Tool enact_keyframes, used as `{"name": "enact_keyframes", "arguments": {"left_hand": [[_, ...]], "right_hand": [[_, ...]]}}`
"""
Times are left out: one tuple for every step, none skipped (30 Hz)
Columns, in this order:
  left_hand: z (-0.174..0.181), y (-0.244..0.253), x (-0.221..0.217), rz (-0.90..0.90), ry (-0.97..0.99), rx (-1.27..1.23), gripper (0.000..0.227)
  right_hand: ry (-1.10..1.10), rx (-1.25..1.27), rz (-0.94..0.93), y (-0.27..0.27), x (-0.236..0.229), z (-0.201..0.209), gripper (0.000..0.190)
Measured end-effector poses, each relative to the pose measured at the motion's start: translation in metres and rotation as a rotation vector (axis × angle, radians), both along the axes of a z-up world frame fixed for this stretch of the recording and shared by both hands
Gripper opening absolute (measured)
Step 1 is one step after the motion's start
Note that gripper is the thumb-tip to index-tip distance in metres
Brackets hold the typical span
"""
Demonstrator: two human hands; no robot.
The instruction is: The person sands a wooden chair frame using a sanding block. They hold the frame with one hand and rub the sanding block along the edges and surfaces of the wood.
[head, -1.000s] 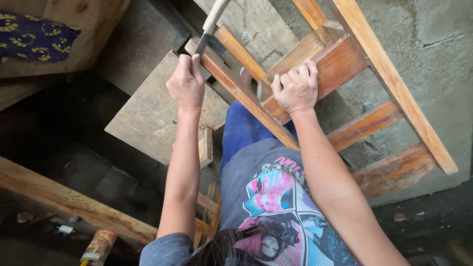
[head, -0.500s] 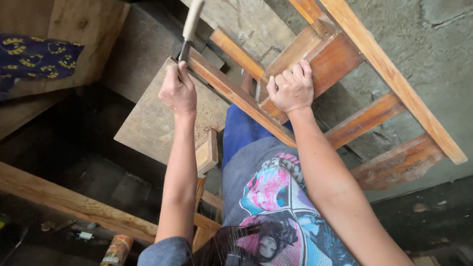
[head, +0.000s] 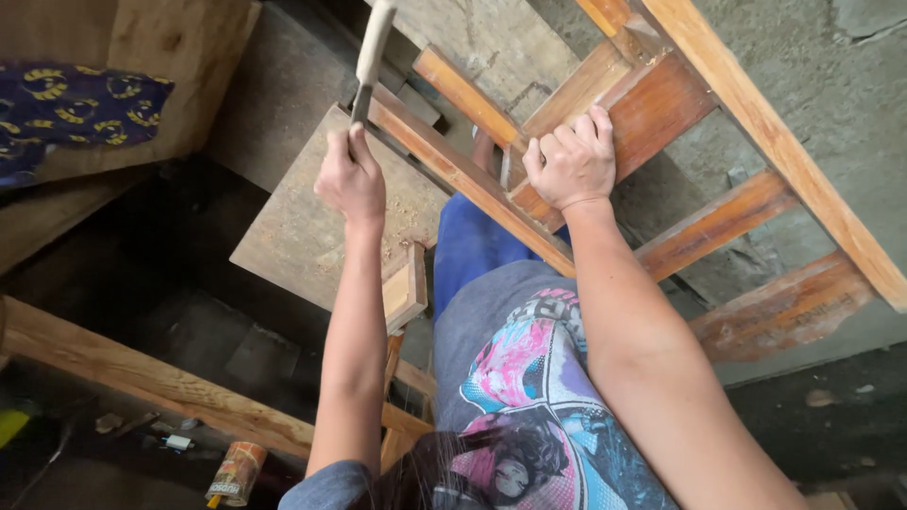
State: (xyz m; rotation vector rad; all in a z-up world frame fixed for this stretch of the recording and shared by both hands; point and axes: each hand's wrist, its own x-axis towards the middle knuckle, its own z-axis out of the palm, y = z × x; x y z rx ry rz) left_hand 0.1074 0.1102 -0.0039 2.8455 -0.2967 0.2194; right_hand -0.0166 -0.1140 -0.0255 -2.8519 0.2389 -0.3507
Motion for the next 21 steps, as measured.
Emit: {"name": "enact_keyframes", "arguments": {"left_hand": [[-0.002, -0.001, -0.002, 0.005, 0.006, -0.003, 0.023], [-0.003, -0.003, -0.003, -0.001, 0.018, -0.028, 0.023], [-0.004, -0.005, -0.004, -0.007, 0.029, -0.052, 0.022], [-0.007, -0.003, -0.015, -0.007, 0.03, -0.053, 0.022], [-0.009, -0.002, -0.026, -0.024, 0.049, -0.047, 0.025], [-0.011, -0.001, -0.035, -0.043, 0.063, -0.042, 0.027], [-0.005, -0.001, -0.043, -0.044, 0.057, -0.042, 0.027], [0.002, -0.001, -0.051, -0.067, 0.097, -0.051, 0.025], [0.008, -0.001, -0.058, -0.09, 0.137, -0.059, 0.023], [0.01, 0.001, -0.054, -0.097, 0.134, -0.059, 0.023], [0.012, 0.003, -0.051, -0.142, 0.134, -0.031, 0.024], [0.013, 0.004, -0.048, -0.183, 0.132, -0.005, 0.024], [0.007, 0.005, -0.04, -0.187, 0.127, -0.006, 0.024], [0.001, 0.008, -0.034, -0.096, 0.156, -0.053, 0.025], [-0.006, 0.01, -0.027, -0.005, 0.185, -0.1, 0.026], [-0.001, 0.003, -0.015, -0.01, 0.194, -0.1, 0.026], [0.002, -0.004, -0.003, 0.043, 0.19, -0.157, 0.022], [0.006, -0.012, 0.008, 0.105, 0.18, -0.215, 0.017], [0.002, -0.015, 0.003, 0.11, 0.185, -0.216, 0.017], [-0.001, -0.018, 0.0, 0.121, 0.182, -0.197, 0.019], [-0.004, -0.021, -0.003, 0.131, 0.178, -0.177, 0.021]], "right_hand": [[0.006, -0.003, 0.005, 0.001, -0.002, 0.0, 0.027], [0.007, 0.001, 0.004, 0.0, -0.001, -0.001, 0.026], [0.007, 0.004, 0.003, -0.001, 0.0, -0.001, 0.026], [0.008, 0.004, 0.003, 0.0, 0.0, 0.0, 0.026], [0.014, 0.0, -0.002, 0.0, 0.0, 0.001, 0.026], [0.014, -0.004, -0.009, 0.001, 0.002, 0.001, 0.026], [0.008, -0.005, -0.01, 0.001, 0.001, 0.001, 0.026], [0.009, 0.0, -0.012, 0.002, 0.001, 0.001, 0.025], [0.009, 0.005, -0.015, 0.002, 0.0, 0.001, 0.025], [0.005, 0.004, -0.022, 0.002, 0.0, 0.001, 0.025], [0.009, 0.005, -0.026, 0.003, 0.0, 0.002, 0.025], [0.011, 0.003, -0.025, 0.002, 0.0, 0.001, 0.025], [0.006, 0.001, -0.028, 0.001, 0.001, 0.001, 0.025], [0.002, 0.002, -0.03, 0.001, 0.001, 0.001, 0.025], [-0.002, 0.003, -0.031, 0.001, 0.001, 0.0, 0.025], [0.007, 0.003, -0.036, 0.001, 0.001, 0.001, 0.025], [-0.005, 0.007, -0.038, 0.002, 0.002, 0.002, 0.025], [-0.021, 0.009, -0.03, 0.001, 0.004, 0.003, 0.025], [-0.016, 0.008, -0.026, 0.0, 0.002, 0.002, 0.025], [-0.015, 0.007, -0.024, 0.0, 0.002, 0.001, 0.025], [-0.015, 0.006, -0.022, 0.0, 0.002, 0.0, 0.025]]}}
